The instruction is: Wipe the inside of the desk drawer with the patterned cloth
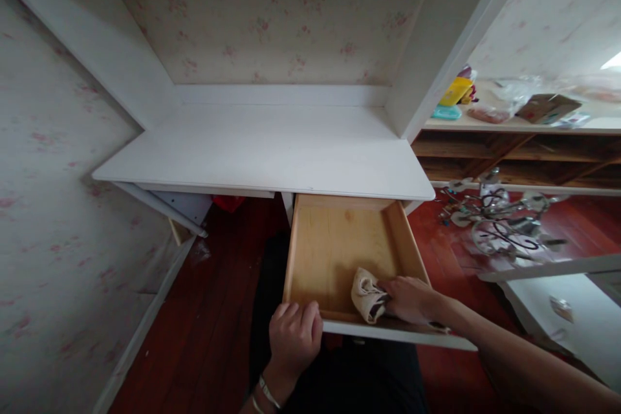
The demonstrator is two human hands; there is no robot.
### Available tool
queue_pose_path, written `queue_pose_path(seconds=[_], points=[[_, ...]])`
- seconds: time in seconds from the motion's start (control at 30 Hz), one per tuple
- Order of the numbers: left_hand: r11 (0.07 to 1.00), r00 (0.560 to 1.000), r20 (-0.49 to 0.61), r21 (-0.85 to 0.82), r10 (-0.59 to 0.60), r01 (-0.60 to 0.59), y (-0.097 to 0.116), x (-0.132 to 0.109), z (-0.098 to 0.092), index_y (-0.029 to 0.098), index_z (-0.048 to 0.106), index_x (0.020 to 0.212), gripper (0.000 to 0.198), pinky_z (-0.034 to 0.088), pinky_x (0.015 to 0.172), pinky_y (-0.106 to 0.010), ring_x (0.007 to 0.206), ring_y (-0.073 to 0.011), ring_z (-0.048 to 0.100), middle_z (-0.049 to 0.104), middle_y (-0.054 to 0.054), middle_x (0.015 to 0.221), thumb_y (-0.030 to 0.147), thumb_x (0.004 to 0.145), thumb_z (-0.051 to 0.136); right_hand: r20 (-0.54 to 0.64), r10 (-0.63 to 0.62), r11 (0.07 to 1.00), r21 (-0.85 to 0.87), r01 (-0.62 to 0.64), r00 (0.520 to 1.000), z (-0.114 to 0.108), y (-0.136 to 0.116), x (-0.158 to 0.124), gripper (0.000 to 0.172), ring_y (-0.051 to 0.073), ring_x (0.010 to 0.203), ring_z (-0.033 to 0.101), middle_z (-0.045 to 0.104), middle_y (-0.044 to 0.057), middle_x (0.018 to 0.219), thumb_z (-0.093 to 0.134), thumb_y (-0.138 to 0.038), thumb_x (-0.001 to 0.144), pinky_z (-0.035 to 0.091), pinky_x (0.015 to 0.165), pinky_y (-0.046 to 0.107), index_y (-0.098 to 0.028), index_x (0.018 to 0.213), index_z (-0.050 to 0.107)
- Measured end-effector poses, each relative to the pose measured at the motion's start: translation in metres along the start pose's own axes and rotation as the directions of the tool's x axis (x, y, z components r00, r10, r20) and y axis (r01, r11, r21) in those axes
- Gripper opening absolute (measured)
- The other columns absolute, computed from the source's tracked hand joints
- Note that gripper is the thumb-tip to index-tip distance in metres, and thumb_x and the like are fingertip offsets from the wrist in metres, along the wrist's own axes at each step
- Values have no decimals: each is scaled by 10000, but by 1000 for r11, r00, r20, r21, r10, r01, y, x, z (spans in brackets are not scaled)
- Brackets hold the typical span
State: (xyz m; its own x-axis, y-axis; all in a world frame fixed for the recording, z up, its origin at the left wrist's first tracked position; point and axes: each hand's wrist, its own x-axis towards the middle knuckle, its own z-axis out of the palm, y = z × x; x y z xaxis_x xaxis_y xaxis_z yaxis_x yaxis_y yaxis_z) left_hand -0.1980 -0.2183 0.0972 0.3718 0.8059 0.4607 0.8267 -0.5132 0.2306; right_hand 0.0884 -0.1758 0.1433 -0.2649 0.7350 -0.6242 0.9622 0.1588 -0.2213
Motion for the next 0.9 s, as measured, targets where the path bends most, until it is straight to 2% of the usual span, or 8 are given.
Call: queue_pose_path(seconds=[0.17,0.23,0.47,0.7,0.8,0.9], points=[[1000,1000,17,14,-24,23,1,-1,-1,220,588,870,90,335,639,-357,597,-167,525,559,1,601,182,872,507,-44,-187,969,-170,177,981,14,-19,19,243,324,798,696,722,153,859,498,-253,742,457,658,366,-186,884,684],[999,999,26,17,-28,27,2,-1,-2,221,582,855,84,322,625,-361,594,-169,518,553,1,599,183,870,509,-32,-211,959,-198,201,977,16,-18,24,240,331,793,697,724,154,854,503,-266,753,468,653,378,-187,887,685],[999,998,53,6,-33,33,2,-1,-4,220,569,848,84,304,619,-373,594,-175,501,542,2,597,209,882,494,-33,6,988,-152,-11,999,-4,9,24,304,332,864,698,731,134,925,451,-192,784,462,655,360,-216,984,679],[1000,1000,29,0,-11,11,0,-1,-1,215,590,864,76,323,631,-365,589,-163,510,555,8,597,198,874,517,-171,120,964,-214,-156,978,-27,33,24,325,285,806,695,714,149,897,470,-171,805,424,641,310,-195,1089,628],[1000,1000,26,6,-7,7,-1,-1,0,211,605,886,82,341,638,-362,601,-161,524,564,7,607,195,865,528,-163,139,981,-109,-158,977,-32,46,34,320,284,819,688,714,156,914,454,-172,798,418,630,303,-173,1065,630],[1000,1000,28,9,-10,10,0,-1,0,210,608,883,81,351,638,-361,606,-163,532,564,9,608,191,861,532,-104,138,986,105,-127,985,-38,54,44,296,243,816,676,715,140,907,465,-129,741,417,630,269,-139,971,652]])
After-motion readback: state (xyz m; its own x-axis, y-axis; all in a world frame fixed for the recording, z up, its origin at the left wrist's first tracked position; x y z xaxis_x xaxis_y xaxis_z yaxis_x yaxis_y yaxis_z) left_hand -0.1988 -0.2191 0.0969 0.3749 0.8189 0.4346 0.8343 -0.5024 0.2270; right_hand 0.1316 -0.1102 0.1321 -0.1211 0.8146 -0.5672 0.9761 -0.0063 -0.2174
